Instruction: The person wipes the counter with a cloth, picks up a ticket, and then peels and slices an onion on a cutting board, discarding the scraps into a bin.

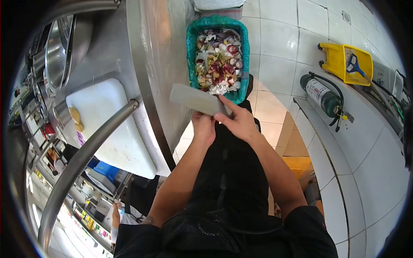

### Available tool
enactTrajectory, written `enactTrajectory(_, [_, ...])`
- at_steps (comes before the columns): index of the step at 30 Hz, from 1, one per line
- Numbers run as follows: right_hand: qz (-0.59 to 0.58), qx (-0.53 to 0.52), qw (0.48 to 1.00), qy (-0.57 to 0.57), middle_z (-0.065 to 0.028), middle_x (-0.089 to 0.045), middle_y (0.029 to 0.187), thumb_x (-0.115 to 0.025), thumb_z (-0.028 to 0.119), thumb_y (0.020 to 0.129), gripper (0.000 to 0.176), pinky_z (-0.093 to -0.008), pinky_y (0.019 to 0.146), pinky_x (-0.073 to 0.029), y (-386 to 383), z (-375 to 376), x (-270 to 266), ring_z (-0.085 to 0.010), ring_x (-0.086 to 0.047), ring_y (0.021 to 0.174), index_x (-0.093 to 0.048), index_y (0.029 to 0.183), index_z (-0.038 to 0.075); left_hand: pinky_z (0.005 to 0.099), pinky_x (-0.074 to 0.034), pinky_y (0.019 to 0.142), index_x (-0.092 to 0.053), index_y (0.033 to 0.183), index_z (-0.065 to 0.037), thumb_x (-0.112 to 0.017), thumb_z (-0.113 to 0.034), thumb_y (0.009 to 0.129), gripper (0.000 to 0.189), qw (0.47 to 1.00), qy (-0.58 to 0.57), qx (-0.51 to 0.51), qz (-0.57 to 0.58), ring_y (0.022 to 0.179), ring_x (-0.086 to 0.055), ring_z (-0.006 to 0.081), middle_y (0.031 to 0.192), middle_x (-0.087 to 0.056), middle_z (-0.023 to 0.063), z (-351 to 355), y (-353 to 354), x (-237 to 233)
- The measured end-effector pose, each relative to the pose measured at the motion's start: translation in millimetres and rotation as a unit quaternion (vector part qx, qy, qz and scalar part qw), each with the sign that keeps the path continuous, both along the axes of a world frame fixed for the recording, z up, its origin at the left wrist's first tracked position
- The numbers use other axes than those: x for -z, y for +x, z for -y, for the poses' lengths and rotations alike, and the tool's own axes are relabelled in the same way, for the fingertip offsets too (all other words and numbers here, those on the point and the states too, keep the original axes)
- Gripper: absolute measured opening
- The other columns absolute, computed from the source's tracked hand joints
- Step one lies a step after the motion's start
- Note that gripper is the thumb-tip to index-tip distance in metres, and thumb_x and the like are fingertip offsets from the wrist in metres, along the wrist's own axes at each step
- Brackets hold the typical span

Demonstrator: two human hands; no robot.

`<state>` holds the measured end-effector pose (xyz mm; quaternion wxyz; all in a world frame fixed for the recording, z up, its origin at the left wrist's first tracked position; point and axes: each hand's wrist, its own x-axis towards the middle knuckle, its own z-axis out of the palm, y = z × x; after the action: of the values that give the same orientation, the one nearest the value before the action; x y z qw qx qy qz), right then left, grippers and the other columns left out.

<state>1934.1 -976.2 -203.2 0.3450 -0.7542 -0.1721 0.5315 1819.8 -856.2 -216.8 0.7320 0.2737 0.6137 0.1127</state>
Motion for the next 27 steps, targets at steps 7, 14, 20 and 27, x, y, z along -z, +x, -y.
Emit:
enactTrajectory(7, [-0.365,0.272,0.886,0.088,0.0047,-0.045,0.06,-0.058,0.052,0.108,0.066,-0.0238,0.049,-0.031,26.0,-8.5,49.8,-0.0044,-0.039,0.051,-0.05,0.157,0.007,0.0322,-0.052,0.096,-0.056,0.141,-0.011,-0.075,-0.011,0.098,0.048,0.999,-0.034,0.029,0.002,0.111,-0.069,0.0167,0.122,-0.072,0.0048,-12.4,-6.6,-1.0])
enactTrajectory(14, [-0.074,0.011,0.996,-0.038,-0.0149,-0.071,0.079,-0.066,0.079,0.087,0.108,-0.0438,0.078,-0.055,11.1,-14.0,19.6,-0.0348,-0.073,0.081,-0.041,0.162,0.006,0.0355,-0.058,0.095,-0.053,0.138,-0.004,-0.075,-0.003,0.096,0.047,0.999,0.027,-0.024,-0.013,0.115,-0.069,0.0208,0.128,-0.068,0.0104,-11.3,-0.5,14.5])
enactTrajectory(20, [0.0,-0.063,0.997,-0.04,-0.0185,-0.074,0.081,-0.066,0.076,0.088,0.108,-0.0459,0.078,-0.058,5.5,-16.8,14.0,-0.0374,-0.075,0.084,-0.035,0.164,0.007,0.0367,-0.055,0.099,-0.056,0.137,-0.003,-0.072,-0.003,0.097,0.043,0.998,0.058,0.015,-0.036,0.118,-0.066,0.0197,0.13,-0.065,0.0068,-4.2,-0.3,18.4])
enactTrajectory(27, [-0.012,-0.064,0.998,-0.021,-0.0199,-0.074,0.084,-0.065,0.077,0.088,0.104,-0.0457,0.079,-0.058,0.4,-12.6,22.0,-0.0386,-0.075,0.083,-0.04,0.163,0.009,0.0361,-0.057,0.103,-0.055,0.139,-0.004,-0.068,0.0,0.098,0.043,0.995,0.073,0.024,-0.061,0.118,-0.068,0.0217,0.13,-0.066,0.0087,-0.4,-8.3,28.9])
